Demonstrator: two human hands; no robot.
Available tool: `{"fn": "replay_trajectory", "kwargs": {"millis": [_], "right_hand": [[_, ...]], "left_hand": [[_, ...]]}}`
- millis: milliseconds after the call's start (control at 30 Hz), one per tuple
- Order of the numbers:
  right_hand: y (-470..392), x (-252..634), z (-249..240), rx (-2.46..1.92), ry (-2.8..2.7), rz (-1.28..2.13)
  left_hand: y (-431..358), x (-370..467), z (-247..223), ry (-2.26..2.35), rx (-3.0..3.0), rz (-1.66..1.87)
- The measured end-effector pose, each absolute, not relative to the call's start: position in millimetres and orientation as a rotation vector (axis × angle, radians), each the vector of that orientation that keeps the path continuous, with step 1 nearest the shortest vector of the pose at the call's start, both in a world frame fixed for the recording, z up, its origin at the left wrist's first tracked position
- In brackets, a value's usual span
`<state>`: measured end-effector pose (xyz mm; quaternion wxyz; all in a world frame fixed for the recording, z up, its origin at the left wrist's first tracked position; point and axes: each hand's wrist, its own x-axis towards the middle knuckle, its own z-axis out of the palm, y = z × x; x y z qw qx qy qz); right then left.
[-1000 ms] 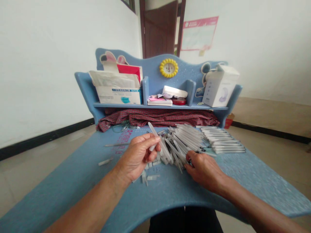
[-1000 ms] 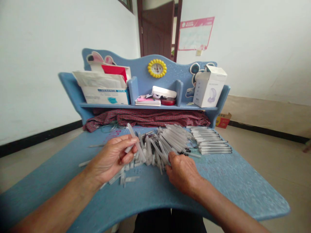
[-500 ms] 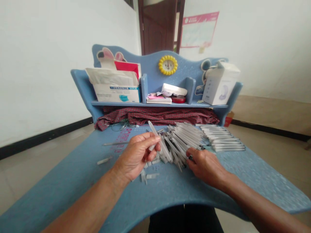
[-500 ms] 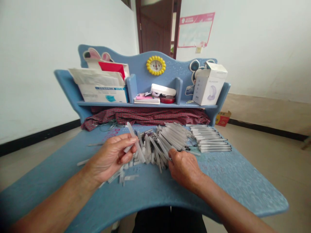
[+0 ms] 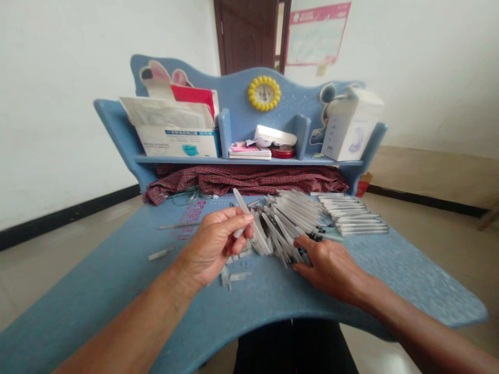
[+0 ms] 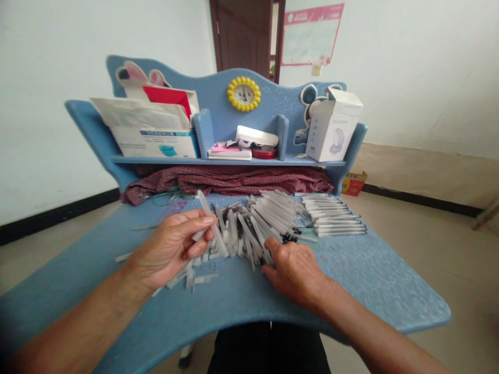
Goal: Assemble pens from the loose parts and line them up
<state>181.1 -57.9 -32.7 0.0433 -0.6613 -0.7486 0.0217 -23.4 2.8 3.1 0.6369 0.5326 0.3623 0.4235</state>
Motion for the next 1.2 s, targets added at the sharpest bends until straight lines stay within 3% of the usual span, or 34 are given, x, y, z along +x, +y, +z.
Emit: {"fn": "replay_trajectory", "kwargs": {"millis": [733,1200], "right_hand": [[-54,193,-41,-2.123,-2.248,-0.152],[-45,202,-38,-1.996,-1.975,0.248]], "left_hand": [[2,-21,3,0.874,1.232,0.938],[0,-21,3,0.874,1.226,0.930]]}}
